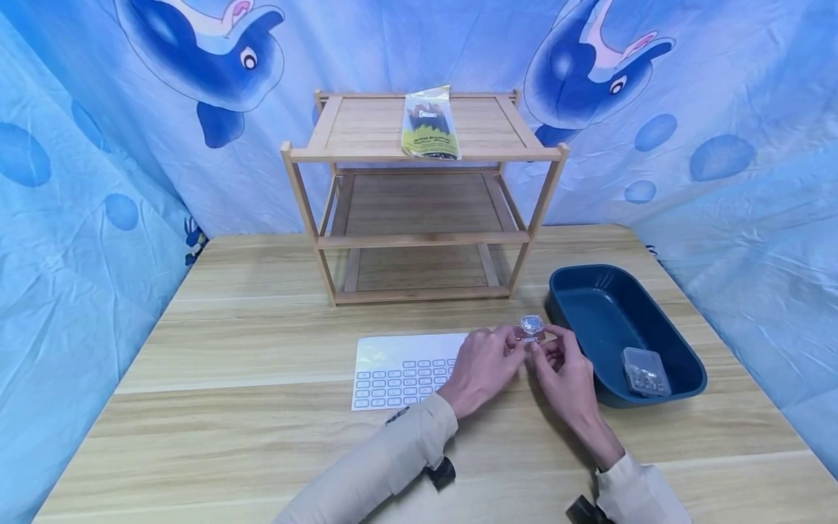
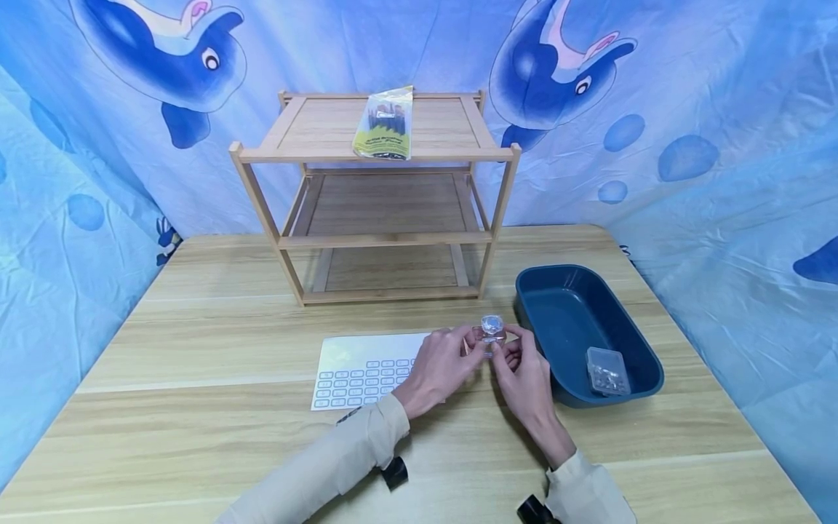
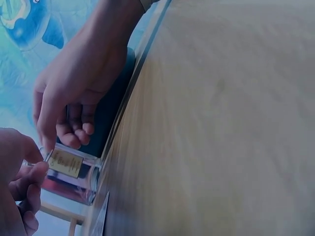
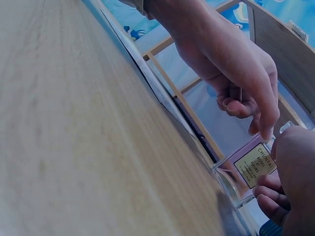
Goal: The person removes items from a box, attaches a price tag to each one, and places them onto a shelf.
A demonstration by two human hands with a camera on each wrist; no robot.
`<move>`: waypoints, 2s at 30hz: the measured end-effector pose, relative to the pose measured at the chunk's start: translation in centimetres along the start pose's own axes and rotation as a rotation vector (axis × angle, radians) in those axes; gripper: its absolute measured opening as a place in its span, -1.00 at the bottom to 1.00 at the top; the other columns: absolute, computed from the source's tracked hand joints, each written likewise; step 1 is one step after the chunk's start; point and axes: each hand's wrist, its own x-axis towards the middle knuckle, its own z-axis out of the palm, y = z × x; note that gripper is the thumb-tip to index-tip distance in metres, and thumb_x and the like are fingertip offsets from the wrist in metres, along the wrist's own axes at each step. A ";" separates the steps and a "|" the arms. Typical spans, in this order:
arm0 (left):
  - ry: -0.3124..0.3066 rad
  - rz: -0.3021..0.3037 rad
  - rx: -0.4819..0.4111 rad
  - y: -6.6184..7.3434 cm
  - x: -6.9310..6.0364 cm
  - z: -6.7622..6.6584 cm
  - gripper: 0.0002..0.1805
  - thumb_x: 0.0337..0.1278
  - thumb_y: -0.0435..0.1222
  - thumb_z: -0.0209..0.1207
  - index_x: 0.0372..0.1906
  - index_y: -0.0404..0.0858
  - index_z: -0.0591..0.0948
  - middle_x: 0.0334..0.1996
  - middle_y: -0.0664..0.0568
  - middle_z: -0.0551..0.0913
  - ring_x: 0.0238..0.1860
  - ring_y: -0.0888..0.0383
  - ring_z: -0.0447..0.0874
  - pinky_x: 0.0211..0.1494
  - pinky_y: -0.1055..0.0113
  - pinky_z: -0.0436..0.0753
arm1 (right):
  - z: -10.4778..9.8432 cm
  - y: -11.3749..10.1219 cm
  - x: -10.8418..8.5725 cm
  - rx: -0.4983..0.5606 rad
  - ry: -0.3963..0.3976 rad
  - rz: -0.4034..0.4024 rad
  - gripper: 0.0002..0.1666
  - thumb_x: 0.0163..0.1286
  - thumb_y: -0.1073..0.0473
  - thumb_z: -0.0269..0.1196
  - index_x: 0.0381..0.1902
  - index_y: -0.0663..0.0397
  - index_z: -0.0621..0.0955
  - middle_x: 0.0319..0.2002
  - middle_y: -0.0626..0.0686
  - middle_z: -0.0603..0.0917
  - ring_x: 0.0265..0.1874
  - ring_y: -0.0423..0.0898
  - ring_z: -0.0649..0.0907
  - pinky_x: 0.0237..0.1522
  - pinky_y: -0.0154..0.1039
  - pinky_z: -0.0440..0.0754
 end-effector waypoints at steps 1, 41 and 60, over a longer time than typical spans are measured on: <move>-0.001 -0.004 -0.002 -0.1 0.0 -0.1 -0.87 0.33 -0.25 0.29 -0.35 -0.19 0.67 -0.62 0.23 0.53 -0.66 0.39 0.34 -0.63 0.56 0.31 | 0.0 0.0 0.0 0.001 -0.001 0.002 -0.55 0.40 0.38 0.36 0.19 0.33 0.49 -0.35 0.11 0.70 -0.44 -0.17 0.59 -0.38 -0.61 0.52; -0.187 -0.033 -0.237 -2.9 0.4 -0.4 -0.69 0.51 -0.25 0.18 0.22 -0.27 0.61 0.05 -0.05 0.73 0.03 0.18 0.69 0.07 0.44 0.65 | 0.2 0.0 0.0 0.062 -0.160 0.162 -0.51 0.48 0.33 0.31 0.24 0.38 0.40 0.08 0.37 0.63 -0.02 0.20 0.71 -0.02 -0.30 0.72; -0.250 -0.050 -0.362 -3.8 -0.4 -2.6 -0.50 0.59 -0.16 0.08 0.44 -0.31 0.47 0.29 -0.14 0.61 0.17 0.00 0.68 0.23 0.28 0.63 | 0.1 -0.7 -0.2 0.251 -0.144 0.046 -0.53 0.36 0.47 0.36 0.20 0.38 0.53 0.02 0.29 0.67 -0.06 -0.07 0.68 -0.02 -0.55 0.62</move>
